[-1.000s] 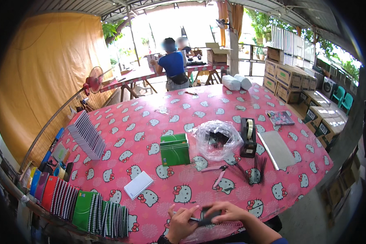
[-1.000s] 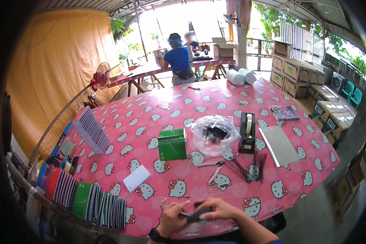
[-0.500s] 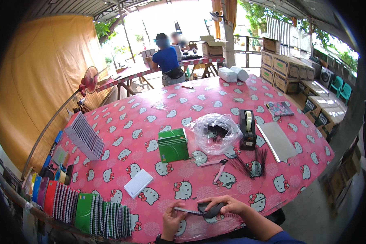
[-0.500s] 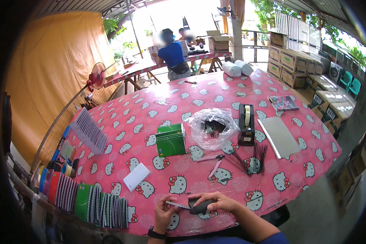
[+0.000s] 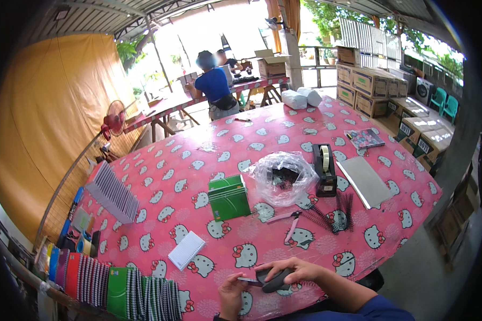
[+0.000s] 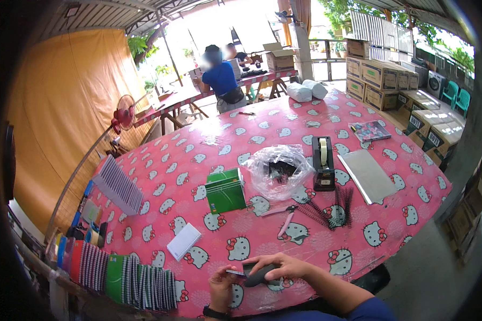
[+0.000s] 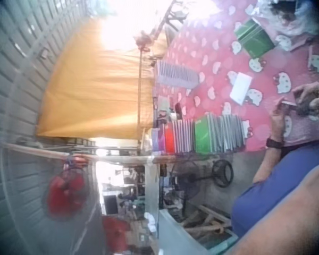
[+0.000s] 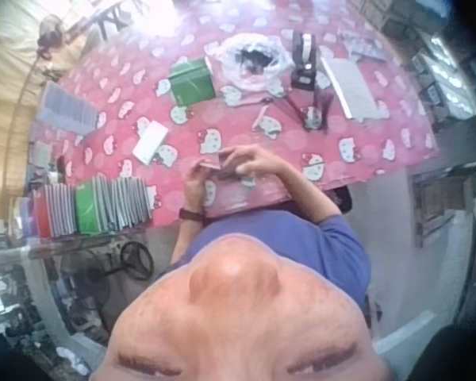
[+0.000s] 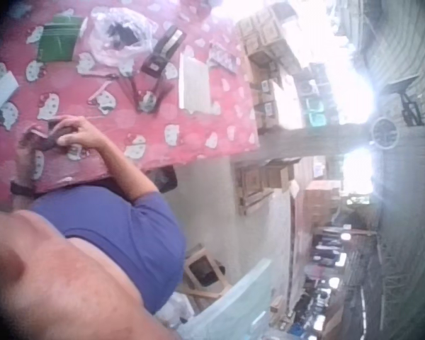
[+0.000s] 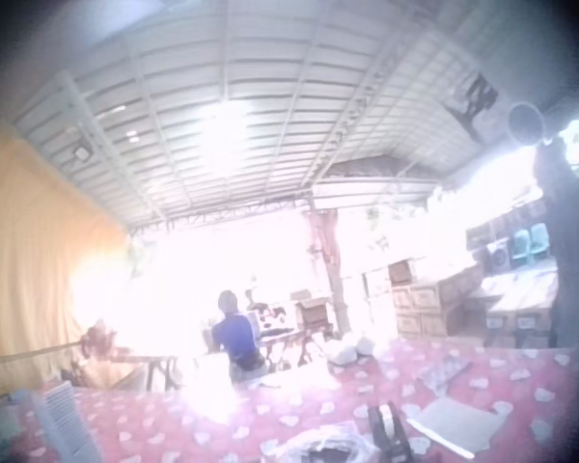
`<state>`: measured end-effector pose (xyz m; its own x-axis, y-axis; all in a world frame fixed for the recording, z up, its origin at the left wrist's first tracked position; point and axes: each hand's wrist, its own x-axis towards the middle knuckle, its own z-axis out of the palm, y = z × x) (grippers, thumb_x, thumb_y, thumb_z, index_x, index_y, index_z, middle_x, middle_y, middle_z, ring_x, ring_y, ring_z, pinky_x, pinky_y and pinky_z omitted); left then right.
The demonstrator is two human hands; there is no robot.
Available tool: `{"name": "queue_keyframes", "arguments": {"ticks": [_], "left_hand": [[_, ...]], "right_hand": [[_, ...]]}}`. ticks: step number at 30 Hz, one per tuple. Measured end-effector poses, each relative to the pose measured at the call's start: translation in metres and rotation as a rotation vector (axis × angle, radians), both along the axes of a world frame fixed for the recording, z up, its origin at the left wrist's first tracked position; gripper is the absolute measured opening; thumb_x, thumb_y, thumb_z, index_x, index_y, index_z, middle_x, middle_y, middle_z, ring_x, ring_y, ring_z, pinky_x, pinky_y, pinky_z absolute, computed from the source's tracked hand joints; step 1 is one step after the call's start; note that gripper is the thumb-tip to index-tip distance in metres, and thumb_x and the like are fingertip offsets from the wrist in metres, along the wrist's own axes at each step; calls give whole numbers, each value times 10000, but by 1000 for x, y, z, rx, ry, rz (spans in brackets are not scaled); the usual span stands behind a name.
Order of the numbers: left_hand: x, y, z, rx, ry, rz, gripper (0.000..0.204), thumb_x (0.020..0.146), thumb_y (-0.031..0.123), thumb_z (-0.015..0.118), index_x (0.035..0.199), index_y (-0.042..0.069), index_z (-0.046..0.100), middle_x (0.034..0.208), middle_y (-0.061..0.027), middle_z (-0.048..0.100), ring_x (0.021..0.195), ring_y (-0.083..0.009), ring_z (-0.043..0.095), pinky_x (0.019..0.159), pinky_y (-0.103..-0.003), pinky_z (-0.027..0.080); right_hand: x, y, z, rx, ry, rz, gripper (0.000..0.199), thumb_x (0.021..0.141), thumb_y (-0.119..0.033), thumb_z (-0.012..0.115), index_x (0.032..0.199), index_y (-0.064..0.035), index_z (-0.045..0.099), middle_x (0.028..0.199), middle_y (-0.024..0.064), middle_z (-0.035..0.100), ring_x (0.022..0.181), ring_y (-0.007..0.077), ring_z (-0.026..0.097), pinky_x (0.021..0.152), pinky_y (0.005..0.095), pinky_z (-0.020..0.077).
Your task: The person manually assembles notebooks by picking up a green cover and a stack of paper, aligning them, and inserting a spiral binding wire into the pre-punched holes by hand.
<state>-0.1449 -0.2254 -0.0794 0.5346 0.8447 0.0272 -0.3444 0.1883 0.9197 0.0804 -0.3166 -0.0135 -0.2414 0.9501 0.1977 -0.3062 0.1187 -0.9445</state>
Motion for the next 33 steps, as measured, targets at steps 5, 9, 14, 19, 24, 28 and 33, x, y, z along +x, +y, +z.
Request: {"name": "queue_keyframes", "arguments": {"ticks": [5,9,14,19,24,28,33], "left_hand": [[1,-2,6,3,-60,9,302,849,-55,586,1140,22,607,1000,-109,649,804,-169,627,658,-298,531],[5,0,10,20,10,30,280,852,-41,594,1119,32,636,1010,-97,652,806,-149,603,672,-284,502],[5,-4,21,24,1,2,243,867,-42,568,1092,-4,654,991,-53,646,799,-99,591,695,-227,495],[4,-3,22,-1,-7,-12,223,868,-41,564,1066,-15,662,959,-52,642,751,-92,579,667,-227,475],[-1,-3,53,102,152,64,200,849,-46,592,1034,-24,665,962,-69,630,817,-118,587,703,-226,477],[16,-17,90,443,237,171,185,822,-33,636,1000,-19,681,900,-62,623,784,-123,591,684,-222,480],[23,-26,94,556,219,228,149,797,-25,669,946,-23,668,856,-63,619,744,-105,570,616,-212,460]], "right_hand": [[1,2,-13,-88,-372,-178,429,793,-352,710,1117,-78,653,1374,167,465,1224,262,473,994,384,375],[-5,8,-7,-7,-317,-119,424,791,-345,715,1114,-77,651,1349,177,486,1222,266,478,1003,373,375],[2,3,-3,-29,-197,-135,417,785,-320,733,1129,-101,645,1400,169,423,1238,262,460,1000,381,383],[2,10,-19,-106,-512,-330,426,788,-362,716,1135,-124,647,1436,142,387,1309,302,375,1050,388,308],[-1,4,8,256,-1265,-808,421,743,-296,765,1103,-111,649,1359,124,469,1280,330,399,1003,401,367],[-42,3,39,360,-786,-665,329,750,-138,745,1059,-92,641,1152,76,597,1065,265,525,921,387,436],[-51,4,33,382,-689,-692,287,769,-71,697,1047,-60,623,953,99,588,939,257,561,819,345,468]]}}
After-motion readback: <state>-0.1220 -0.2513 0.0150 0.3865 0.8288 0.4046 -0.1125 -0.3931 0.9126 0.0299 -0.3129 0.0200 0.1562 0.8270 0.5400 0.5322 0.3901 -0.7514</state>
